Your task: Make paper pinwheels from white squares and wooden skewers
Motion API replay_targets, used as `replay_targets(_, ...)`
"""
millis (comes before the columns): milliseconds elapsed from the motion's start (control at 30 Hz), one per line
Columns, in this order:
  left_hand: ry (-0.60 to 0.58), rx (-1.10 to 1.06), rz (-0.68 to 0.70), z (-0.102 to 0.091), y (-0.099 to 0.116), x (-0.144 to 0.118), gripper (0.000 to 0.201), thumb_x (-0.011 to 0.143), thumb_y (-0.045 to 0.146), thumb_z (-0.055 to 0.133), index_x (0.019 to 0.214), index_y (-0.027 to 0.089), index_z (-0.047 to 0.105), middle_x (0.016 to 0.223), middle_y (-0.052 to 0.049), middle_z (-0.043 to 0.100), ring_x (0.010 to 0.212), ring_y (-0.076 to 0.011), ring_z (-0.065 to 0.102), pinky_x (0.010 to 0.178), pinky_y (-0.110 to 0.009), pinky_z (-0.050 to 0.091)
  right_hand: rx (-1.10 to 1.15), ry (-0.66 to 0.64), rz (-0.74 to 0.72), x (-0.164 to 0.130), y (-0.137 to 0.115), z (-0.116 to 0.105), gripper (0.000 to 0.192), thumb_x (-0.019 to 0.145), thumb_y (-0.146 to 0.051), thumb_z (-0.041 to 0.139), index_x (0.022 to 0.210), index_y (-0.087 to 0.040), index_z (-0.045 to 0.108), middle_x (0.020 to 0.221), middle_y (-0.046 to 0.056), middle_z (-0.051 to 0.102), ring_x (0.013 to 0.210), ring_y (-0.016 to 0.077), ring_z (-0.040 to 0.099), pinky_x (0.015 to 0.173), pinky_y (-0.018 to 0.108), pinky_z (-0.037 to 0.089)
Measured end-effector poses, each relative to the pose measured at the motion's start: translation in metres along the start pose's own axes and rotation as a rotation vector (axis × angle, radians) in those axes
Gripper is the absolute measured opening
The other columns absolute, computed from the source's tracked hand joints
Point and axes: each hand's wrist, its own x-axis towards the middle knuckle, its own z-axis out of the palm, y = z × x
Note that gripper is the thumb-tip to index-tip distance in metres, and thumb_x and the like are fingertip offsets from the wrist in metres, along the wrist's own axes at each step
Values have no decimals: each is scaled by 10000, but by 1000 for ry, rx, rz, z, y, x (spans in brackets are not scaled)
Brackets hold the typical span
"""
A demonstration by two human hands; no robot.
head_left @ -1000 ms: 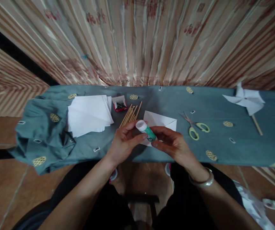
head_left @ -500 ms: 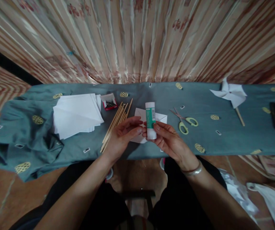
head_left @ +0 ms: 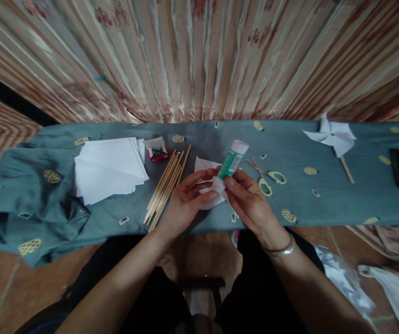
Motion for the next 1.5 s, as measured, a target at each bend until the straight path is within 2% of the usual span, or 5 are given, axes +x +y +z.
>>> replay_targets(233,-22,-21,-94,4,-3,0,382,624,312,859,959,174,736,853,-21,730,753,-136,655,724,-268,524,-74,-10,13,0,1,0,281,742,-412,784,987,-294,715,1166,8,727,1121,220,646,1016,440,498)
replay_targets(533,-27,360,10,-8,4,1,305,729,359,767,941,146,716,657,24,621,543,-86,527,511,-207,439,-190,56,-29,4,-15,-19,252,752,-397,774,976,-295,721,1026,9,757,896,196,710,807,376,593)
replay_targets(633,-51,630,180,-10,2,-11,256,825,344,694,1004,160,691,781,-15,663,655,-119,601,576,-227,490,-243,144,-109,6,-23,-36,184,798,-385,731,969,-317,730,1079,-4,740,899,172,697,808,346,587)
replay_targets(867,-465,1202,652,-4,-26,-40,205,932,237,561,1091,111,591,1278,-180,622,1277,-287,533,1017,-452,513,-408,222,-110,12,-11,-57,153,723,-313,792,869,-292,749,842,-29,736,740,133,652,735,306,549)
replay_targets(1500,-430,1345,628,-8,-61,-21,127,912,199,541,1003,133,600,1376,-176,539,1364,-309,447,1119,-529,414,-955,156,-94,11,18,-57,225,729,-338,751,891,-189,702,824,43,749,738,203,692,755,383,560)
